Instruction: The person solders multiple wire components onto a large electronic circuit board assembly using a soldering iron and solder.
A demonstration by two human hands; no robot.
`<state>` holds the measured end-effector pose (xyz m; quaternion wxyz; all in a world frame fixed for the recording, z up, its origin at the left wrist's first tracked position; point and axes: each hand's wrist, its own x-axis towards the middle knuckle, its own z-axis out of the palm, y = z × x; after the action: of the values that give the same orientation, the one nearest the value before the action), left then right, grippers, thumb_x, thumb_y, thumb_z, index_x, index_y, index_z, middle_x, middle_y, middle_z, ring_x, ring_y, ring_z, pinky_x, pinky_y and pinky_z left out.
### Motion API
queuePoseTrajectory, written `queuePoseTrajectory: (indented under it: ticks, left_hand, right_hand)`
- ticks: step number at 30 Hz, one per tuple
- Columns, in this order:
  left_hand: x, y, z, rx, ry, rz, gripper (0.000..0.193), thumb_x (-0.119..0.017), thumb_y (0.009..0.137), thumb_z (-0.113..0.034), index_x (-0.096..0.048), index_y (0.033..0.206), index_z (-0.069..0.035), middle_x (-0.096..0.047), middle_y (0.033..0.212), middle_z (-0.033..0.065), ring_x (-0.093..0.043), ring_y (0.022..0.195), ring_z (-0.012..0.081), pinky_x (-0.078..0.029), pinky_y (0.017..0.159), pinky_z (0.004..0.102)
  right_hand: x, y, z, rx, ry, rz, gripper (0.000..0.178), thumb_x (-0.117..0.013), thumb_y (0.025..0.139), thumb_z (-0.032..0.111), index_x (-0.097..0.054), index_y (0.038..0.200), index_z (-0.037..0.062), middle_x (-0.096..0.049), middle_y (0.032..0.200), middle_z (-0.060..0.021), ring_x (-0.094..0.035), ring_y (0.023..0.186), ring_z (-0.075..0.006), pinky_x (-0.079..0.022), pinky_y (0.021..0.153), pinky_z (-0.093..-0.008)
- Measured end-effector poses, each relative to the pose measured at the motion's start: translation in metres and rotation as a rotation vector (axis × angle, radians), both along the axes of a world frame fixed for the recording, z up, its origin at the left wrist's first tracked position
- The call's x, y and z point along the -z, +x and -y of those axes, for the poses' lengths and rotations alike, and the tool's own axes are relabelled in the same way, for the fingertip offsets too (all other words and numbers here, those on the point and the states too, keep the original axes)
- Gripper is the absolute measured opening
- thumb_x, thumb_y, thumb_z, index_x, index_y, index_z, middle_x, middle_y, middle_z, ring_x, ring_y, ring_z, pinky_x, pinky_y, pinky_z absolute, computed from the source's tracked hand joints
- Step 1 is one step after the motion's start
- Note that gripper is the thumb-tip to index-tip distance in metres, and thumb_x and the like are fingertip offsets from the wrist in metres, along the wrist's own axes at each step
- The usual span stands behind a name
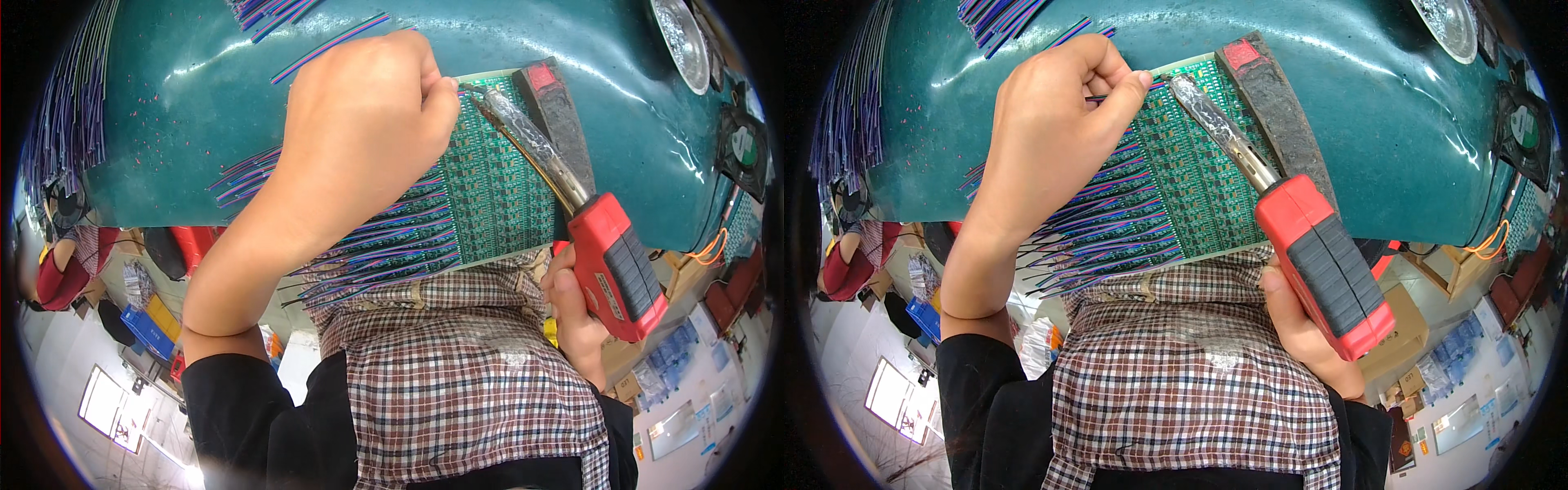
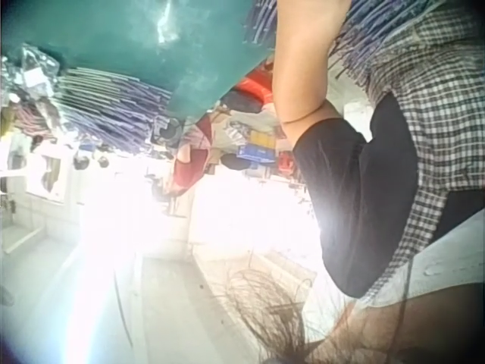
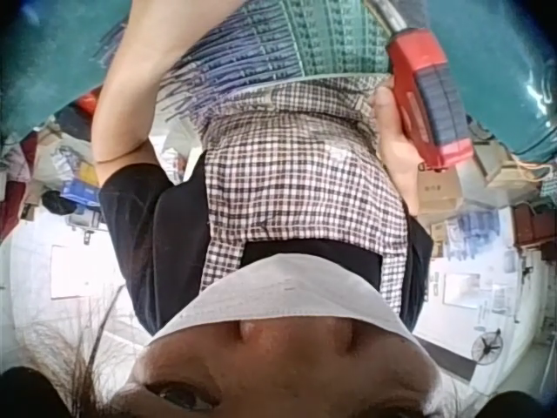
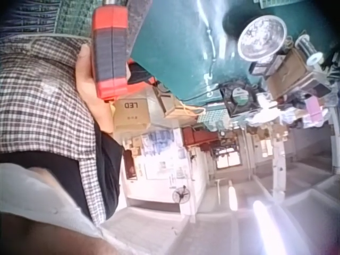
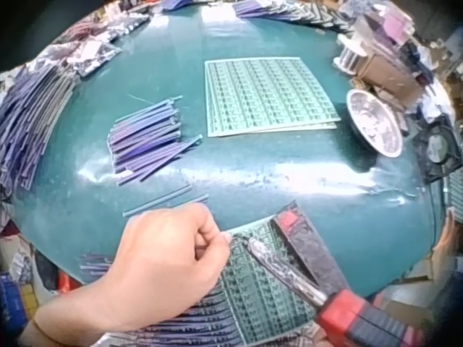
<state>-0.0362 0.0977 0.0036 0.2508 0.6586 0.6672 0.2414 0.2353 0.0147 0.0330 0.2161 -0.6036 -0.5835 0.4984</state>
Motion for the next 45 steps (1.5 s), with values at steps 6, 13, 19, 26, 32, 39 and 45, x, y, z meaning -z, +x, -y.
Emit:
queuePoseTrajectory:
  ticks: [6, 13, 19, 26, 32, 39, 45]
  left_hand:
    - [0.000, 0.000, 0.002, 0.016, 0.022, -0.021, 0.022, -0.075, 0.092, -0.014, -0.064, 0.078, 0.000, -0.061, 0.062, 0.0046, -0.056, 0.054, 0.0109, -0.046, 0.054, 0.0287]
    - [-0.003, 0.000, 0.006, 0.013, 0.007, -0.001, 0.021, -0.077, 0.091, -0.013, -0.065, 0.079, 0.000, -0.063, 0.064, 0.0049, -0.058, 0.056, 0.0105, -0.049, 0.057, 0.0273]
    - [-0.002, 0.000, 0.007, 0.014, 0.005, 0.002, 0.021, -0.077, 0.091, -0.013, -0.065, 0.079, 0.000, -0.063, 0.064, 0.0049, -0.059, 0.057, 0.0105, -0.049, 0.057, 0.0274]
    - [-0.004, 0.001, 0.008, 0.004, -0.009, 0.024, 0.021, -0.076, 0.091, -0.012, -0.065, 0.079, 0.001, -0.062, 0.064, 0.0039, -0.056, 0.056, 0.0084, -0.048, 0.056, 0.0264]
    - [-0.003, 0.002, 0.009, 0.006, -0.001, 0.003, 0.020, -0.075, 0.091, -0.011, -0.065, 0.079, 0.001, -0.062, 0.064, 0.0037, -0.056, 0.057, 0.0080, -0.048, 0.056, 0.0259]
    - [-0.004, 0.002, 0.008, 0.012, 0.001, 0.002, 0.020, -0.076, 0.090, -0.012, -0.066, 0.079, 0.001, -0.064, 0.065, 0.0049, -0.060, 0.058, 0.0100, -0.049, 0.057, 0.0272]
    - [-0.003, 0.002, 0.010, 0.027, 0.024, -0.019, 0.019, -0.076, 0.090, -0.012, -0.066, 0.080, 0.001, -0.065, 0.065, 0.0057, -0.060, 0.057, 0.0117, -0.049, 0.057, 0.0280]
  right_hand:
    - [0.001, -0.005, 0.002, 0.071, 0.115, -0.031, 0.016, -0.069, 0.094, 0.015, -0.061, 0.091, 0.0006, -0.059, 0.066, -0.0052, -0.046, 0.050, -0.0080, -0.035, 0.048, -0.0242]
    - [-0.006, -0.007, 0.008, 0.101, 0.038, -0.029, 0.014, -0.067, 0.092, 0.011, -0.061, 0.093, -0.0016, -0.061, 0.070, -0.0068, -0.046, 0.050, -0.0081, -0.035, 0.049, -0.0248]
    - [-0.002, 0.006, 0.005, -0.079, 0.109, 0.012, 0.012, -0.065, 0.092, 0.008, -0.060, 0.095, -0.0022, -0.061, 0.070, -0.0082, -0.046, 0.050, -0.0088, -0.036, 0.049, -0.0247]
    - [-0.006, 0.007, 0.008, -0.050, 0.107, 0.005, 0.011, -0.064, 0.093, 0.006, -0.056, 0.095, -0.0012, -0.059, 0.069, -0.0093, -0.046, 0.049, -0.0089, -0.037, 0.049, -0.0246]
    - [-0.004, 0.013, 0.007, -0.150, 0.150, 0.043, 0.012, -0.065, 0.093, 0.006, -0.057, 0.096, -0.0014, -0.058, 0.069, -0.0095, -0.046, 0.049, -0.0091, -0.037, 0.049, -0.0248]
    - [-0.008, 0.008, 0.007, -0.090, 0.157, 0.034, 0.014, -0.066, 0.093, 0.009, -0.058, 0.097, -0.0020, -0.060, 0.070, -0.0091, -0.047, 0.049, -0.0093, -0.038, 0.049, -0.0252]
    - [-0.011, 0.012, 0.013, -0.043, 0.088, 0.032, 0.017, -0.067, 0.094, 0.012, -0.059, 0.101, -0.0016, -0.062, 0.073, -0.0086, -0.049, 0.051, -0.0092, -0.038, 0.050, -0.0251]
